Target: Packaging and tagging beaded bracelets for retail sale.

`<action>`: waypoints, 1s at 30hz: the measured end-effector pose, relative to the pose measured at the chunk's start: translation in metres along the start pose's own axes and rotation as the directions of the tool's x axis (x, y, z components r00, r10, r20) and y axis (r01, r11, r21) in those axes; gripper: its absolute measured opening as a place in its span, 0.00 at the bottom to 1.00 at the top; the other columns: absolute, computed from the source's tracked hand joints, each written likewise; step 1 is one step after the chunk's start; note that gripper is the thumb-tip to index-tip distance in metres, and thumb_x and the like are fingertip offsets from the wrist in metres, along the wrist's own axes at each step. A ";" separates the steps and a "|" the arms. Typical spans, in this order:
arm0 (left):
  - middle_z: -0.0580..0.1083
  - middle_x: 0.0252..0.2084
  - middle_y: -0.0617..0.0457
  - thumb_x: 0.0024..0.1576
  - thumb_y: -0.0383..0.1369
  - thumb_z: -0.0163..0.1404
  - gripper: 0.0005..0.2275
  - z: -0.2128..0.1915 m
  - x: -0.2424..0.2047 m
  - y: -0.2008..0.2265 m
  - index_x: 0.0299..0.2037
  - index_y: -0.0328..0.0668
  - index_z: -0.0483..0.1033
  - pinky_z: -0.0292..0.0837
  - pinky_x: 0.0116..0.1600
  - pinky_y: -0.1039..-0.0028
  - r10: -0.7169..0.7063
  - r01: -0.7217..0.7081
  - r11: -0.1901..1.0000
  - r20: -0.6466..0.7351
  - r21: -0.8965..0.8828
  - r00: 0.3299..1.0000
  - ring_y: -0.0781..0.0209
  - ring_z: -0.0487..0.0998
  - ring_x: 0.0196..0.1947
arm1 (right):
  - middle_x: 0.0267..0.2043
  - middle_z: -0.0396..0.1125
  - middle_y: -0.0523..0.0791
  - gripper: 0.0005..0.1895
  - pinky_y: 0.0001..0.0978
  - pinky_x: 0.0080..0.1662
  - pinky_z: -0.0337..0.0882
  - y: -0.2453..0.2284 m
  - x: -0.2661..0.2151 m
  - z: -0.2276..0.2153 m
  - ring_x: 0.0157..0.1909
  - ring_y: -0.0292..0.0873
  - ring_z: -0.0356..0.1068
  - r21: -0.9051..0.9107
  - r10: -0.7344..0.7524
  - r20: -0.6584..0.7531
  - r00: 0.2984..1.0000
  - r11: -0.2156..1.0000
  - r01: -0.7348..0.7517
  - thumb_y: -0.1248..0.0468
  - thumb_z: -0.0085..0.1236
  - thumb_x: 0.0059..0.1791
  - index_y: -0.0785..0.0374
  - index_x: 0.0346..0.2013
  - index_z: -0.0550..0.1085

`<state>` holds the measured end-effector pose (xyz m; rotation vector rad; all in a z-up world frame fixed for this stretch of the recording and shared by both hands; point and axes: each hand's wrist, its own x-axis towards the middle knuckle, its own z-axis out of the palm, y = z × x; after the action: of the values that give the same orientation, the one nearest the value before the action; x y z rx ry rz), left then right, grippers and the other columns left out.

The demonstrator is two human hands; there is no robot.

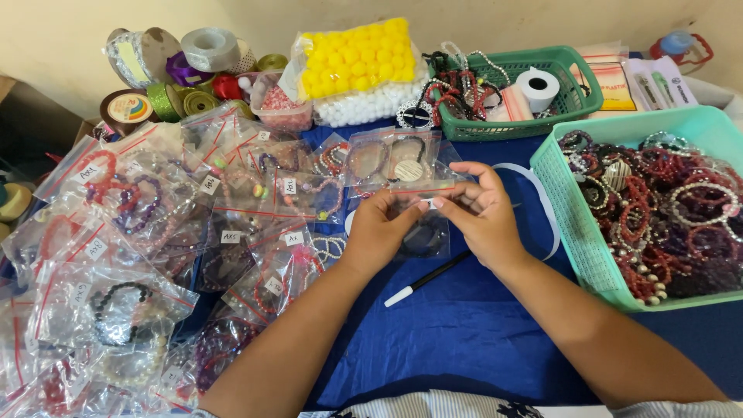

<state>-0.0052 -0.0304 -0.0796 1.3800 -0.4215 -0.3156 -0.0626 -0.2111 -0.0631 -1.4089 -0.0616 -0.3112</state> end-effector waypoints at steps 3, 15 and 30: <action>0.78 0.31 0.57 0.58 0.32 0.59 0.08 0.002 -0.001 0.011 0.43 0.36 0.82 0.65 0.31 0.82 -0.083 0.088 0.992 -0.058 0.089 0.995 0.75 0.71 0.27 | 0.42 0.72 0.43 0.31 0.24 0.51 0.73 -0.003 0.000 0.001 0.45 0.33 0.72 -0.009 0.000 0.050 0.999 1.000 0.001 0.75 0.62 0.49 0.64 0.64 0.61; 0.79 0.33 0.59 0.60 0.29 0.57 0.05 -0.003 0.003 0.007 0.39 0.34 0.80 0.70 0.36 0.83 0.013 -0.010 0.997 0.030 -0.072 0.999 0.76 0.75 0.31 | 0.44 0.72 0.46 0.29 0.27 0.51 0.73 -0.002 0.002 -0.002 0.46 0.35 0.73 0.025 0.014 0.052 0.999 1.000 -0.016 0.77 0.60 0.48 0.65 0.61 0.62; 0.73 0.41 0.52 0.52 0.33 0.62 0.27 -0.038 0.010 0.039 0.60 0.37 0.66 0.70 0.29 0.76 0.015 0.012 0.975 -0.119 0.224 0.993 0.66 0.75 0.30 | 0.44 0.73 0.44 0.07 0.25 0.51 0.72 -0.003 0.035 0.022 0.47 0.34 0.73 -0.004 -0.106 0.020 0.994 0.994 0.107 0.74 0.60 0.53 0.66 0.44 0.73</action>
<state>0.0204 0.0050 -0.0456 1.6104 -0.3659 -0.1858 -0.0262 -0.1960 -0.0488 -1.4164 -0.1526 -0.3860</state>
